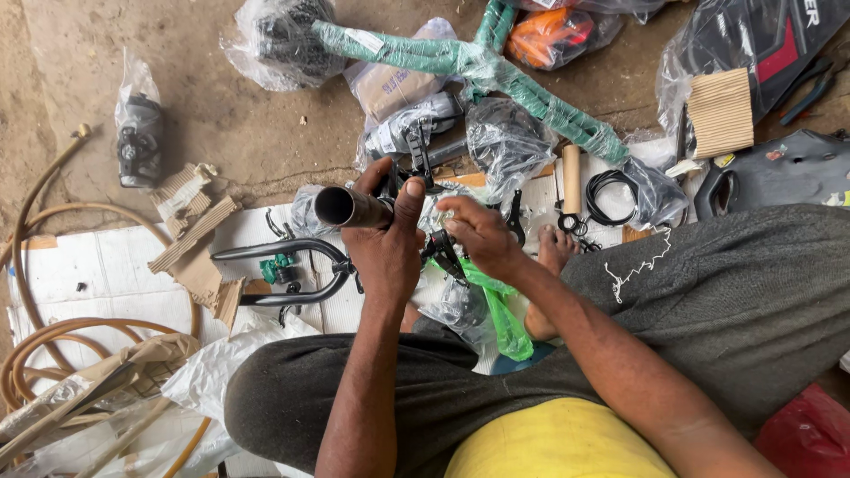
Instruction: The person assembles a bicycle fork by sliding a component onto the steerer tube and attaching a bracket using a small red-handled tool.
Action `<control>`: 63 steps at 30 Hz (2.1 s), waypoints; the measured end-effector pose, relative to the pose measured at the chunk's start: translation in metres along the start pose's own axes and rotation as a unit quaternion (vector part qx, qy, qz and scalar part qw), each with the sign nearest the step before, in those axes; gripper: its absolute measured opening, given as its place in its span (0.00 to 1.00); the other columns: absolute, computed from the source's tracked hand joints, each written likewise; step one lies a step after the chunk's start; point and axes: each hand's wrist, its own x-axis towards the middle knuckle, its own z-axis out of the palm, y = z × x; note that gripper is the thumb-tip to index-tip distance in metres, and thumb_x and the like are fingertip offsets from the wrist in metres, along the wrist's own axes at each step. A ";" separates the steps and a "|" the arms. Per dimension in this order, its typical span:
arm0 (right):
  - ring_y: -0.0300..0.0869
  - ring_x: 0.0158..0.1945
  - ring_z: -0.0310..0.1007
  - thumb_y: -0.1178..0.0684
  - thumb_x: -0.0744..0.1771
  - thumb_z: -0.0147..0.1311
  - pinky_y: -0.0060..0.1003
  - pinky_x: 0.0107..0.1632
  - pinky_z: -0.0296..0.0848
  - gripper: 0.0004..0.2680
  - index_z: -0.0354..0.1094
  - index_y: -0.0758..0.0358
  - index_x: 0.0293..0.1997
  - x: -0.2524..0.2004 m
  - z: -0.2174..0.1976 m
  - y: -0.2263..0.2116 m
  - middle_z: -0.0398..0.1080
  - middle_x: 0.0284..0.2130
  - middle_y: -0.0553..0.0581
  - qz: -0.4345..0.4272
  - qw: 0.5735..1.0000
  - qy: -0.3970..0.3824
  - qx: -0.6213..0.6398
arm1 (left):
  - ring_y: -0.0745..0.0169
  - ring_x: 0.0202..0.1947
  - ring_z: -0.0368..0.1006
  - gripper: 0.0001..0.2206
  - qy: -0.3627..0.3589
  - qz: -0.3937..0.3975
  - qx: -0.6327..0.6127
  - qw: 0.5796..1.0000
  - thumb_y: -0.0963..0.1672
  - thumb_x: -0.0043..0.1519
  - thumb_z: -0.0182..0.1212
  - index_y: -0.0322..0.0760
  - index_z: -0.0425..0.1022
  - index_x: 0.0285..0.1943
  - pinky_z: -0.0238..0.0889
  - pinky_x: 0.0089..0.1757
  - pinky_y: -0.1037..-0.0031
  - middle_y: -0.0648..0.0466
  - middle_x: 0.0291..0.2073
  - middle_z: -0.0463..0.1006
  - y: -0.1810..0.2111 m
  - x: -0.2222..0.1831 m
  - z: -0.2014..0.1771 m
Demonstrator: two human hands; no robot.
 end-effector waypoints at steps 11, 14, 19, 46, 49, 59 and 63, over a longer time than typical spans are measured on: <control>0.36 0.42 0.75 0.48 0.73 0.49 0.34 0.46 0.73 0.10 0.71 0.64 0.53 0.006 0.000 -0.004 0.76 0.38 0.51 -0.006 1.000 -0.003 -0.029 | 0.75 0.20 0.69 0.27 -0.004 -0.014 -0.028 1.000 0.49 0.62 0.69 0.29 0.71 0.66 0.61 0.21 0.81 0.50 0.33 0.76 0.000 0.002 0.003; 0.41 0.46 0.74 0.50 0.72 0.48 0.38 0.49 0.72 0.11 0.69 0.66 0.57 0.002 0.001 -0.003 0.74 0.43 0.57 -0.084 0.995 0.027 -0.041 | 0.74 0.21 0.71 0.25 0.003 0.022 -0.003 1.000 0.49 0.63 0.68 0.28 0.71 0.65 0.65 0.22 0.82 0.51 0.39 0.78 -0.002 0.003 0.001; 0.44 0.43 0.74 0.50 0.70 0.48 0.39 0.48 0.73 0.12 0.69 0.65 0.56 0.001 0.008 -0.007 0.74 0.39 0.60 0.014 1.000 0.009 -0.017 | 0.72 0.20 0.73 0.24 -0.006 0.029 0.028 0.999 0.47 0.64 0.66 0.30 0.70 0.65 0.68 0.21 0.81 0.48 0.37 0.80 0.003 0.002 0.000; 0.31 0.38 0.70 0.55 0.71 0.47 0.32 0.42 0.71 0.09 0.69 0.67 0.52 -0.004 0.006 -0.013 0.71 0.35 0.50 -0.044 0.996 0.068 0.032 | 0.75 0.23 0.71 0.24 -0.017 0.043 0.031 0.998 0.48 0.65 0.66 0.29 0.70 0.65 0.65 0.23 0.84 0.48 0.43 0.78 0.005 -0.008 0.009; 0.31 0.33 0.69 0.53 0.71 0.47 0.32 0.39 0.70 0.09 0.71 0.67 0.48 -0.005 0.003 -0.017 0.72 0.30 0.48 0.029 0.998 0.059 0.020 | 0.75 0.21 0.72 0.24 -0.014 0.029 0.063 0.998 0.49 0.64 0.66 0.30 0.71 0.65 0.65 0.21 0.84 0.48 0.40 0.78 0.005 -0.007 0.010; 0.32 0.27 0.64 0.50 0.73 0.48 0.33 0.34 0.66 0.09 0.71 0.65 0.50 -0.007 0.009 -0.009 0.65 0.23 0.49 0.066 0.997 0.044 -0.012 | 0.75 0.20 0.71 0.25 -0.013 0.033 0.033 0.999 0.49 0.64 0.66 0.29 0.70 0.65 0.64 0.21 0.83 0.47 0.41 0.78 0.002 -0.002 0.005; 0.35 0.34 0.66 0.53 0.71 0.46 0.36 0.38 0.70 0.11 0.67 0.66 0.57 -0.011 0.015 -0.003 0.70 0.33 0.56 -0.066 0.995 0.077 -0.011 | 0.74 0.21 0.72 0.25 -0.016 0.052 0.046 0.997 0.49 0.65 0.65 0.29 0.70 0.65 0.66 0.21 0.83 0.47 0.45 0.78 0.000 -0.004 0.006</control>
